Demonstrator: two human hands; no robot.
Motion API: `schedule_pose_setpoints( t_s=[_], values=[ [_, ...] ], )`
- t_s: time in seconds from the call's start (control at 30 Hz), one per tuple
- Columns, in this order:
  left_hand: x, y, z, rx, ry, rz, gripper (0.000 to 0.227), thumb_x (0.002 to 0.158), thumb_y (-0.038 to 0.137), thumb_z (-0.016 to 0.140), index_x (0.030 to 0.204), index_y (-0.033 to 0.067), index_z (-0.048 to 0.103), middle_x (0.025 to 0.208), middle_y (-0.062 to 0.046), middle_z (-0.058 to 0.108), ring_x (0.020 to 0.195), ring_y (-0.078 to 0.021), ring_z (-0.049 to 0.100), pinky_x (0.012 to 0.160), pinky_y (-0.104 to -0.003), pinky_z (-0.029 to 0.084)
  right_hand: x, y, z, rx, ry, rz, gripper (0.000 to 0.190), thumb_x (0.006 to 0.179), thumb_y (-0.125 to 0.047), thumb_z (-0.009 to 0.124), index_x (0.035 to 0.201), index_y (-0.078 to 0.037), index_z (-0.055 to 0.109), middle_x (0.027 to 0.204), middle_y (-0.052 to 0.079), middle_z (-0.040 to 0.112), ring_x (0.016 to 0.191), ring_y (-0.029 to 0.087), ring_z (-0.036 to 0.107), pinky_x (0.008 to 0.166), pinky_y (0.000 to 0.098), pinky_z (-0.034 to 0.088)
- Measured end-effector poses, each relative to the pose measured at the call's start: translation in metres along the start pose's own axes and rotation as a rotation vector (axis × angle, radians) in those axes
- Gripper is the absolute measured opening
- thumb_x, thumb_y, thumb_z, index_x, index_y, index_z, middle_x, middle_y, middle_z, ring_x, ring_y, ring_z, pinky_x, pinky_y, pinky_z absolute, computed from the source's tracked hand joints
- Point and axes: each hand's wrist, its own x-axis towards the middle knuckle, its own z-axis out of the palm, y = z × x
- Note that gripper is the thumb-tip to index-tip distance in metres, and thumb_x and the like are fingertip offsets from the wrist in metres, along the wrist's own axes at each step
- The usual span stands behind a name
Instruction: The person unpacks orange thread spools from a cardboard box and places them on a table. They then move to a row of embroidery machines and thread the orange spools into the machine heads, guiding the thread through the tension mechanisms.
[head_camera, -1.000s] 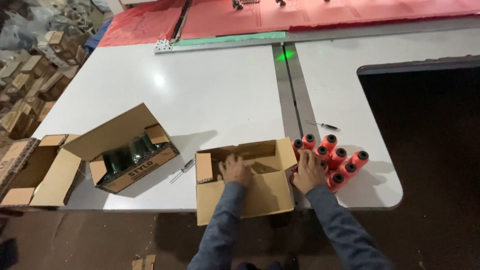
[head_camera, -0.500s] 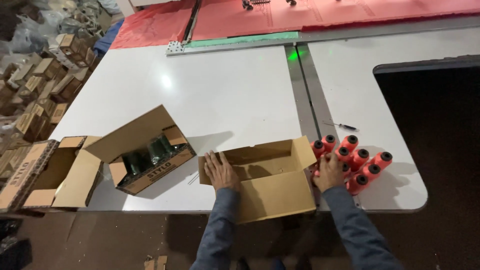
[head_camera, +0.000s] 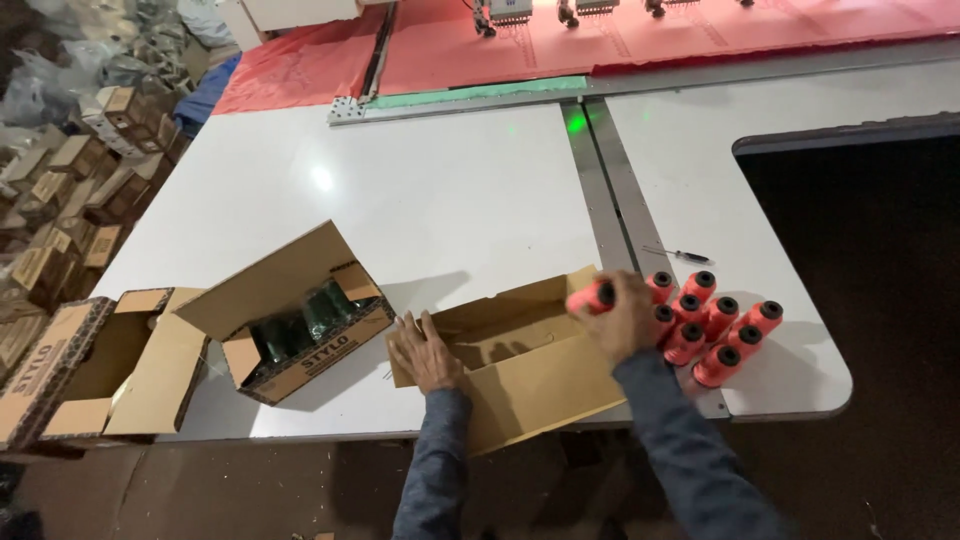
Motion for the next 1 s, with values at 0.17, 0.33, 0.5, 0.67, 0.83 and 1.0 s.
schedule_pose_setpoints(
  t_s=[0.17, 0.33, 0.5, 0.67, 0.83, 1.0],
  values=[
    [0.002, -0.01, -0.006, -0.069, -0.04, -0.121, 0.111, 0.065, -0.002, 0.088, 0.155, 0.0148, 0.026, 0.163, -0.017, 0.016, 0.155, -0.0374, 0.014, 0.125, -0.055, 0.022, -0.039, 0.06, 0.073, -0.046, -0.29, 0.09, 0.051, 0.06, -0.036, 0.081, 0.108, -0.033, 0.065, 0.106, -0.002, 0.066, 0.108, 0.027, 0.067, 0.1, 0.04, 0.051],
    [0.013, -0.029, 0.02, -0.384, -0.155, -0.237, 0.096, 0.075, -0.017, 0.069, 0.155, 0.0141, 0.026, 0.159, -0.025, 0.023, 0.142, -0.0456, 0.043, 0.119, -0.052, 0.042, -0.065, 0.078, 0.073, -0.169, -0.363, 0.115, 0.054, 0.061, -0.042, 0.081, 0.113, -0.038, 0.065, 0.111, -0.001, 0.067, 0.113, 0.029, 0.066, 0.096, 0.0427, 0.056],
    [0.007, -0.02, 0.003, -0.299, -0.307, -0.184, 0.096, 0.081, -0.009, 0.063, 0.161, 0.0185, 0.018, 0.149, -0.014, 0.053, 0.133, -0.0301, 0.058, 0.117, -0.043, 0.046, -0.061, 0.094, 0.069, -0.037, -0.338, 0.28, 0.053, 0.062, -0.041, 0.085, 0.112, -0.034, 0.069, 0.114, 0.002, 0.072, 0.109, 0.028, 0.07, 0.095, 0.0389, 0.057],
    [0.012, -0.009, 0.015, -0.045, -0.253, -0.052, 0.103, 0.078, 0.005, 0.078, 0.16, 0.0074, 0.014, 0.157, -0.022, 0.036, 0.146, -0.038, 0.035, 0.119, -0.052, 0.032, -0.027, 0.085, 0.053, 0.096, -0.402, 0.512, 0.058, 0.062, -0.046, 0.087, 0.116, -0.036, 0.069, 0.116, -0.002, 0.075, 0.117, 0.024, 0.067, 0.104, 0.0361, 0.052],
    [-0.001, 0.052, 0.034, 0.156, 0.252, 0.236, 0.08, 0.086, 0.018, 0.074, 0.156, 0.0083, 0.035, 0.149, -0.017, 0.046, 0.144, -0.0318, 0.038, 0.123, -0.045, 0.024, -0.003, 0.039, 0.019, 0.542, -0.356, 0.661, 0.067, 0.068, -0.031, 0.097, 0.126, -0.016, 0.067, 0.112, 0.013, 0.074, 0.109, 0.022, 0.068, 0.101, 0.0364, 0.052],
    [-0.028, 0.121, 0.008, -0.858, -0.385, 0.467, 0.077, 0.082, 0.06, 0.076, 0.145, 0.0232, 0.052, 0.131, -0.007, 0.065, 0.123, -0.0266, 0.063, 0.1, -0.038, 0.058, 0.013, 0.001, 0.019, 0.827, -0.391, 0.727, 0.061, 0.077, -0.045, 0.093, 0.122, -0.015, 0.066, 0.106, 0.009, 0.076, 0.098, 0.017, 0.07, 0.09, 0.0317, 0.056]
  ],
)
